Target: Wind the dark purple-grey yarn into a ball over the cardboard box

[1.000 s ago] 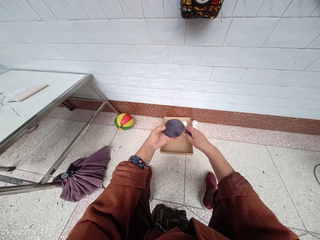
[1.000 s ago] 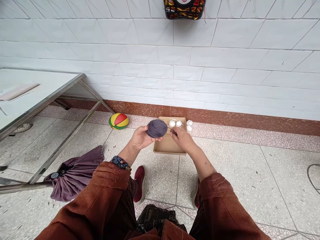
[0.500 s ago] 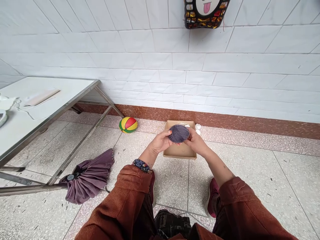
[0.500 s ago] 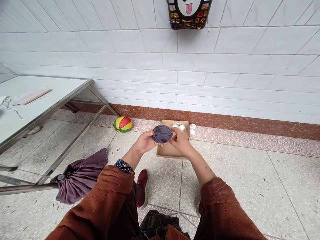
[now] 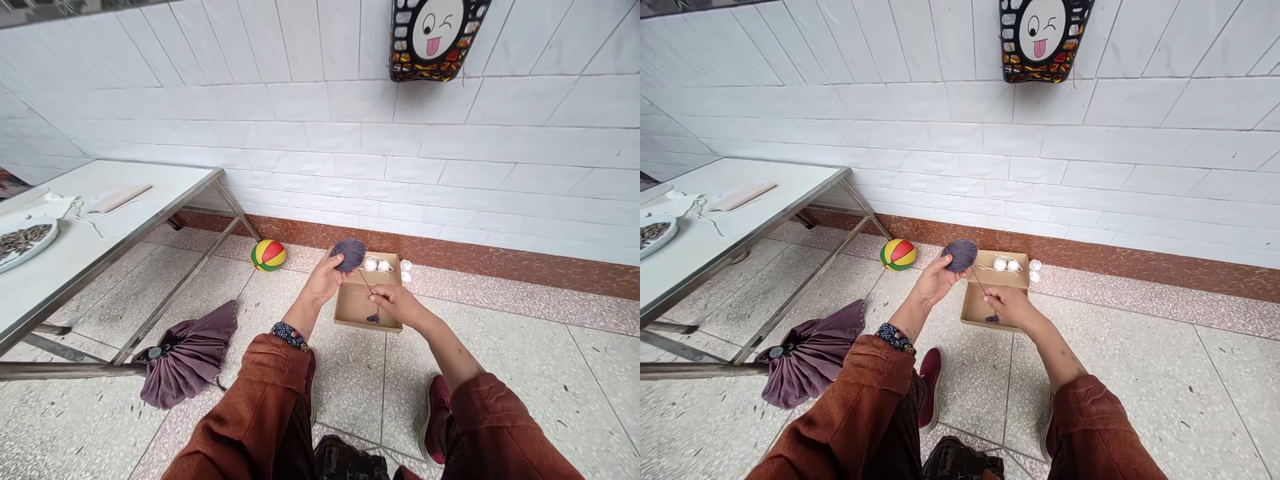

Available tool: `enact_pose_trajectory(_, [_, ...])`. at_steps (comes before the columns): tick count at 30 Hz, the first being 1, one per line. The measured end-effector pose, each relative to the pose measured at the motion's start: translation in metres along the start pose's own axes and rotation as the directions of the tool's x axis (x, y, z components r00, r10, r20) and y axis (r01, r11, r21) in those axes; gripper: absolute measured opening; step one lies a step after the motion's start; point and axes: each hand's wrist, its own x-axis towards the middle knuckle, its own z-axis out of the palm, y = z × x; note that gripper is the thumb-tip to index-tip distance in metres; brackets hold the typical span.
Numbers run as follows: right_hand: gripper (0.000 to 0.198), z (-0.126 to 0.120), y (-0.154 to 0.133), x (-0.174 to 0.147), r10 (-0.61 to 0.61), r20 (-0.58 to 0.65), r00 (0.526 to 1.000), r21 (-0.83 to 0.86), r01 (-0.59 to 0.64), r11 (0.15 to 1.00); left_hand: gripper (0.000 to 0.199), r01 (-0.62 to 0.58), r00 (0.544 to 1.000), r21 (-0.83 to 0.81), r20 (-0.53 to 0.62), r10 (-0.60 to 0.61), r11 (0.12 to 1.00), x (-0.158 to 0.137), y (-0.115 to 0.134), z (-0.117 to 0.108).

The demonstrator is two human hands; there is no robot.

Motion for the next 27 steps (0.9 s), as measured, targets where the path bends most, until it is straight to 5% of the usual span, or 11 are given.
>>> enact_pose_trajectory(5, [0.026,-0.008,-0.021,-0.007,-0.132,0.049,0.990,0.161,0.123,0.979,0.058,0.026,0.991,0.361,-0.129,0.022,0.932,0.006,-0.004,-0.011])
enact_pose_trajectory(8, [0.028,-0.014,-0.026,-0.008,-0.113,-0.101,0.988,0.221,0.133,0.966,0.063,0.008,0.999,0.611,-0.046,0.026,0.792,0.004,-0.008,-0.012])
enact_pose_trajectory(10, [0.029,-0.018,-0.025,-0.006,-0.090,-0.216,0.972,0.219,0.138,0.966,0.072,0.034,0.994,0.649,0.060,-0.096,0.760,-0.002,-0.010,-0.008])
enact_pose_trajectory(13, [0.030,-0.021,-0.020,-0.002,-0.026,-0.333,0.943,0.212,0.102,0.972,0.076,0.119,0.929,0.572,0.225,-0.294,0.812,-0.013,-0.010,0.005])
enact_pose_trajectory(18, [0.033,-0.015,-0.010,0.003,0.050,-0.262,0.964,0.255,0.019,0.967,0.067,0.259,0.852,0.104,0.443,-0.278,0.960,-0.019,-0.010,0.023])
enact_pose_trajectory(22, [0.032,-0.006,-0.006,0.001,0.093,-0.175,0.980,0.216,-0.054,0.975,0.059,0.233,0.912,-0.118,0.370,-0.175,0.965,-0.011,-0.011,0.021])
enact_pose_trajectory(27, [0.032,-0.010,-0.013,-0.008,-0.012,-0.143,0.990,0.166,0.036,0.985,0.041,0.185,0.969,-0.092,0.183,-0.166,0.978,-0.002,-0.011,0.015])
